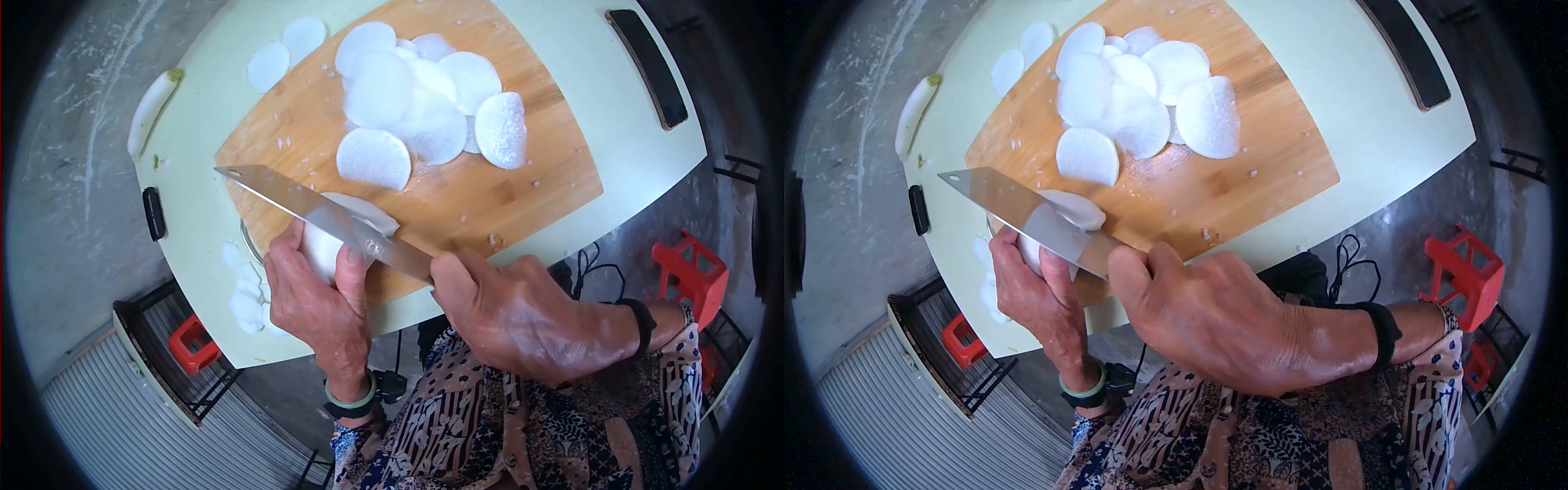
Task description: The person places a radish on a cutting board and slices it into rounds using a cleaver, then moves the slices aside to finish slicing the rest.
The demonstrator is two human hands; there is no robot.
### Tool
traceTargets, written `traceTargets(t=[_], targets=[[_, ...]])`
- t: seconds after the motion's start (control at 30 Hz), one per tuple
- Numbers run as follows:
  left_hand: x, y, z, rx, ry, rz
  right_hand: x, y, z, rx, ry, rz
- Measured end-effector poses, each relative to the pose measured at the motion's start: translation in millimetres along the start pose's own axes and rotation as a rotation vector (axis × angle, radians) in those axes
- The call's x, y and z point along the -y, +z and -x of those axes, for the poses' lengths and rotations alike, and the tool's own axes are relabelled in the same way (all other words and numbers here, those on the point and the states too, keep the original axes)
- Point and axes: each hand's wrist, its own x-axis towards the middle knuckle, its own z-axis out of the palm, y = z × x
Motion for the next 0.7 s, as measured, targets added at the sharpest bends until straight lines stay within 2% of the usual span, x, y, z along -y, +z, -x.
traceTargets(t=[0.07,0.13,0.17,0.23,0.27,0.33,0.37,0.4,0.47,0.5,0.57,0.6,0.67,0.7], targets=[[1.4,1.2,-0.1,-0.010,0.029,-0.018,-1.8,2.4,-13.0,-0.043,-0.010,0.044],[2.3,2.9,-0.6,-0.025,0.070,-0.035,-9.4,4.0,-28.1,0.139,0.119,-0.074],[2.8,3.7,-0.3,-0.032,0.075,-0.028,-15.8,6.3,-29.9,0.130,0.120,-0.073],[2.4,4.9,0.4,-0.056,0.079,-0.022,-28.6,8.4,-32.2,-0.338,-0.325,0.069],[2.0,4.4,0.6,-0.050,0.085,-0.039,-30.1,6.5,-33.0,-0.343,-0.333,0.075],[0.9,6.3,-1.7,-0.075,0.094,-0.049,-29.6,-5.5,-35.9,-0.012,-0.058,-0.198],[3.5,8.5,-1.9,-0.085,0.103,-0.051,-23.5,-6.7,-34.9,0.041,-0.027,-0.097],[5.7,8.7,-2.0,-0.089,0.110,-0.056,-22.3,-7.0,-31.3,0.035,-0.041,-0.090],[7.0,7.1,-5.4,-0.097,0.097,-0.045,-26.4,-8.5,-18.4,-0.228,-0.298,0.067],[8.6,6.5,-7.3,-0.060,0.068,-0.050,-26.8,-8.9,-15.3,-0.230,-0.306,0.075],[8.9,5.2,-10.8,-0.032,0.043,-0.052,-28.5,-11.3,-9.9,-0.160,-0.083,0.070],[8.4,4.5,-12.8,-0.004,0.014,-0.049,-30.1,-13.3,-7.7,-0.165,-0.090,0.077],[7.7,2.3,-13.4,0.018,-0.012,-0.049,-32.9,-16.3,-2.4,-0.143,0.084,0.079],[7.9,1.8,-13.3,0.037,-0.014,-0.049,-32.1,-17.5,1.7,-0.147,0.078,0.081]])
